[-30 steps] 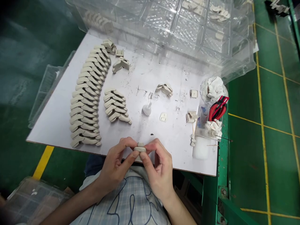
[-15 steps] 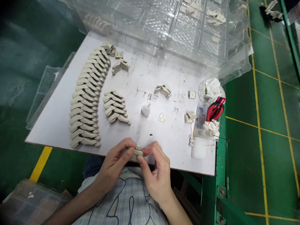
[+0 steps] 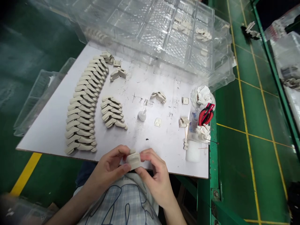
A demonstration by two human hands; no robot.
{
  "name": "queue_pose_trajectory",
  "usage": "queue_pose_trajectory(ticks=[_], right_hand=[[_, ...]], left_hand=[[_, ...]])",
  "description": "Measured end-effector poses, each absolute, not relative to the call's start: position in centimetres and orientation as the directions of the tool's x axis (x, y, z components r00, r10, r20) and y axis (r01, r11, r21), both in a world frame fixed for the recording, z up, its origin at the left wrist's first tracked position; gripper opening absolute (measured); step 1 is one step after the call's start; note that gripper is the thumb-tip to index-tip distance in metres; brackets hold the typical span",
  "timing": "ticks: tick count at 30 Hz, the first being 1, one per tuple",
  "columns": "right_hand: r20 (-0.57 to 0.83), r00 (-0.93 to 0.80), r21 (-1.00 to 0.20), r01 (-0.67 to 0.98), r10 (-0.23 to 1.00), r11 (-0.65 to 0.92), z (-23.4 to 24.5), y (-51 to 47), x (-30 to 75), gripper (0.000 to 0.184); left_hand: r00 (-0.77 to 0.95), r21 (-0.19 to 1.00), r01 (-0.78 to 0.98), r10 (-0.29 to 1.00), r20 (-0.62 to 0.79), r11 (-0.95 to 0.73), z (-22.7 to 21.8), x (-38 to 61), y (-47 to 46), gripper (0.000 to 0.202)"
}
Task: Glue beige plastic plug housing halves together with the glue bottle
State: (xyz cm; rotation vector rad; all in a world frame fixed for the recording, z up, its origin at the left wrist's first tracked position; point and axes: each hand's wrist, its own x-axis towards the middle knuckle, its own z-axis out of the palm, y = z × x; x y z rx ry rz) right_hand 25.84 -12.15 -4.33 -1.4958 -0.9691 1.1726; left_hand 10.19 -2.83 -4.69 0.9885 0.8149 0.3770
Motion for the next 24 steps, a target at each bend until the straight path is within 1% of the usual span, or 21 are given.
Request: queue_pose_trajectory(ticks=[1, 3, 5, 6, 7, 8, 9, 10, 11, 12, 13, 14, 15, 16, 17, 18, 20, 21, 22, 23, 24], right_hand=[[-0.206, 0.198, -0.978, -0.006, 0.958, -0.209, -4.3, -12.2, 25.8, 0.01], [-0.197, 0.166, -0.98, -0.067, 0.966, -0.188, -4.3, -12.1, 25.7, 0.013], [-0.18, 0.134, -0.983, -0.073, 0.975, -0.171, -4.1, -11.9, 26.0, 0.014], [-0.167, 0.122, -0.986, -0.028, 0.978, -0.165, -3.8, -11.8, 26.4, 0.017], [-0.155, 0.135, -0.985, 0.056, 0.979, -0.164, -3.5, -11.5, 27.0, 0.02], [-0.139, 0.193, -0.968, 0.181, 0.971, -0.175, -3.0, -11.2, 27.9, 0.023], [-0.104, 0.291, -0.919, 0.337, 0.951, -0.203, -2.6, -10.8, 29.1, 0.025], [-0.034, 0.399, -0.828, 0.502, 0.916, -0.249, -2.2, -10.3, 30.4, 0.025], [0.061, 0.483, -0.692, 0.651, 0.873, -0.312, -1.9, -9.7, 31.8, 0.022], [0.153, 0.504, -0.526, 0.77, 0.85, -0.362, -1.7, -9.1, 33.3, 0.02], [0.206, 0.472, -0.352, 0.853, 0.857, -0.385, -1.7, -8.3, 34.7, 0.023], [0.21, 0.42, -0.192, 0.903, 0.883, -0.384, -1.7, -7.6, 36.0, 0.029], [0.179, 0.372, -0.061, 0.928, 0.911, -0.367, -2.0, -6.9, 37.1, 0.035], [0.127, 0.34, 0.036, 0.937, 0.932, -0.347, -2.2, -6.2, 38.0, 0.039], [0.073, 0.324, 0.102, 0.938, 0.943, -0.331, -2.5, -5.7, 38.7, 0.041], [0.025, 0.317, 0.144, 0.937, 0.948, -0.317, -2.7, -5.3, 39.2, 0.04], [-0.025, 0.304, 0.166, 0.94, 0.952, -0.296, -2.8, -5.0, 39.7, 0.034], [-0.008, 0.3, 0.154, 0.943, 0.954, -0.295, -2.5, -5.0, 39.7, 0.029], [0.035, 0.301, 0.123, 0.945, 0.953, -0.303, -2.0, -5.3, 39.6, 0.023], [0.097, 0.303, 0.064, 0.949, 0.948, -0.31, -1.4, -5.6, 39.3, 0.018], [0.154, 0.308, -0.026, 0.951, 0.939, -0.308, -0.7, -6.0, 38.8, 0.014]], left_hand=[[0.698, 0.826, 0.063, 0.566, -0.437, 0.561, -4.9, 10.1, -2.5, 0.035], [0.786, 0.807, 0.053, 0.473, -0.397, 0.589, -5.4, 9.9, -1.9, 0.04], [0.831, 0.827, 0.026, 0.449, -0.33, 0.561, -5.8, 9.8, -1.6, 0.039], [0.833, 0.835, 0.001, 0.462, -0.306, 0.551, -6.0, 9.8, -1.5, 0.039], [0.823, 0.831, -0.028, 0.485, -0.297, 0.556, -6.2, 9.8, -1.4, 0.039], [0.804, 0.815, -0.054, 0.509, -0.307, 0.577, -6.3, 9.9, -1.4, 0.04], [0.784, 0.79, -0.074, 0.525, -0.331, 0.608, -6.4, 9.9, -1.5, 0.041], [0.763, 0.761, -0.09, 0.536, -0.361, 0.642, -6.5, 10.0, -1.5, 0.043], [0.745, 0.73, -0.102, 0.538, -0.393, 0.675, -6.6, 10.1, -1.5, 0.044], [0.732, 0.704, -0.111, 0.537, -0.419, 0.701, -6.7, 10.2, -1.5, 0.044], [0.725, 0.686, -0.117, 0.534, -0.435, 0.718, -6.8, 10.2, -1.5, 0.045], [0.723, 0.678, -0.121, 0.532, -0.44, 0.725, -6.9, 10.2, -1.5, 0.046], [0.724, 0.674, -0.123, 0.53, -0.441, 0.728, -7.0, 10.3, -1.5, 0.047], [0.725, 0.673, -0.124, 0.53, -0.44, 0.729, -7.1, 10.3, -1.4, 0.048], [0.727, 0.672, -0.127, 0.529, -0.437, 0.73, -7.2, 10.3, -1.4, 0.048], [0.727, 0.67, -0.134, 0.532, -0.434, 0.73, -7.3, 10.3, -1.5, 0.049], [0.724, 0.658, -0.154, 0.537, -0.432, 0.737, -7.4, 10.3, -1.5, 0.05], [0.724, 0.649, -0.164, 0.537, -0.432, 0.743, -7.3, 10.3, -1.5, 0.05], [0.723, 0.639, -0.17, 0.535, -0.437, 0.75, -7.2, 10.4, -1.5, 0.05], [0.722, 0.627, -0.169, 0.529, -0.447, 0.76, -7.1, 10.4, -1.4, 0.05], [0.723, 0.614, -0.159, 0.515, -0.461, 0.773, -6.9, 10.4, -1.3, 0.05]])
